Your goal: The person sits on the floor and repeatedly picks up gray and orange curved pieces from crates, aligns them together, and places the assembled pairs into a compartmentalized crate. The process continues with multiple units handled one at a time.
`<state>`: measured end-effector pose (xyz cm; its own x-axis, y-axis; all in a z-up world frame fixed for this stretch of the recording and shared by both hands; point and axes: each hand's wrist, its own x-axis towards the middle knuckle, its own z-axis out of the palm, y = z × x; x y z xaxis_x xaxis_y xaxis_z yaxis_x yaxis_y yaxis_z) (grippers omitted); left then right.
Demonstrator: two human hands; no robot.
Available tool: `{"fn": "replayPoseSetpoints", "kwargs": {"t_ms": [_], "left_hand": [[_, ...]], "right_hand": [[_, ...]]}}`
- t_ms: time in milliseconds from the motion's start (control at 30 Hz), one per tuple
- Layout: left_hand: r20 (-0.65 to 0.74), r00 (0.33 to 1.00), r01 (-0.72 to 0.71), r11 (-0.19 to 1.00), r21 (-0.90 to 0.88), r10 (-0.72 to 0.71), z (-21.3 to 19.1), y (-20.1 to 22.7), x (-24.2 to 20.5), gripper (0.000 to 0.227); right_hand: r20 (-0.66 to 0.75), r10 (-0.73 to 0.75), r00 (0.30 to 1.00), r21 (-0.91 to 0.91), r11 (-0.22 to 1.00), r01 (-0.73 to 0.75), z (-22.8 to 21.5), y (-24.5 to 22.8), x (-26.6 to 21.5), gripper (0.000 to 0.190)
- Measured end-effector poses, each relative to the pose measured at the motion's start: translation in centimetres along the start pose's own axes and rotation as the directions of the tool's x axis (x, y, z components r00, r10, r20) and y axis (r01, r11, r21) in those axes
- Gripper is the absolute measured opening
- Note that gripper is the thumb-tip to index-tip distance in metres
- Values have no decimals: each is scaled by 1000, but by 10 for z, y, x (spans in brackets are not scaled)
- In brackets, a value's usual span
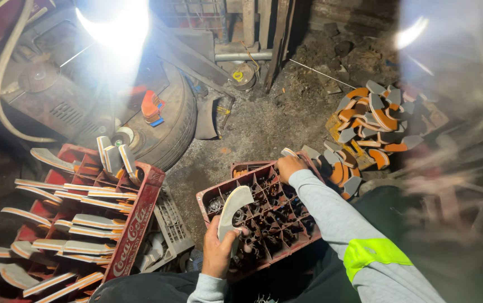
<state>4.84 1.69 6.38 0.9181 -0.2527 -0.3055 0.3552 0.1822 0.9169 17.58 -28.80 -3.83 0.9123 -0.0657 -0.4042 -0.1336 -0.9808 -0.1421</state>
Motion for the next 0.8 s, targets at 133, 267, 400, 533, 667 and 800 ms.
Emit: {"fn": "replayPoseSetpoints", "kwargs": {"t_ms": [133,267,400,533,667,800], "left_hand": [[-18,995,99,995,-15,-99,-3,-4,4,27],[-89,995,54,998,38,-50,-10,-7,6,23],[-66,996,52,999,16,-51,-15,-6,6,26],[-1,997,-73,957,281,77,-13,-5,2,22],[71,982,142,932,335,-176,-16,-1,-7,27],[311,945,-43,906,422,-100,-22,17,-19,37]], "right_hand": [[-73,50,996,161,986,-38,-3,-6,-11,22],[-275,165,947,411,911,-39,-12,5,-24,19],[-421,204,884,688,707,165,-41,19,-46,20],[-494,120,861,838,329,435,-70,12,-85,16],[-361,136,923,892,-239,384,-80,-14,-135,13],[-291,3,957,939,-192,287,-83,-30,-168,13]]}}
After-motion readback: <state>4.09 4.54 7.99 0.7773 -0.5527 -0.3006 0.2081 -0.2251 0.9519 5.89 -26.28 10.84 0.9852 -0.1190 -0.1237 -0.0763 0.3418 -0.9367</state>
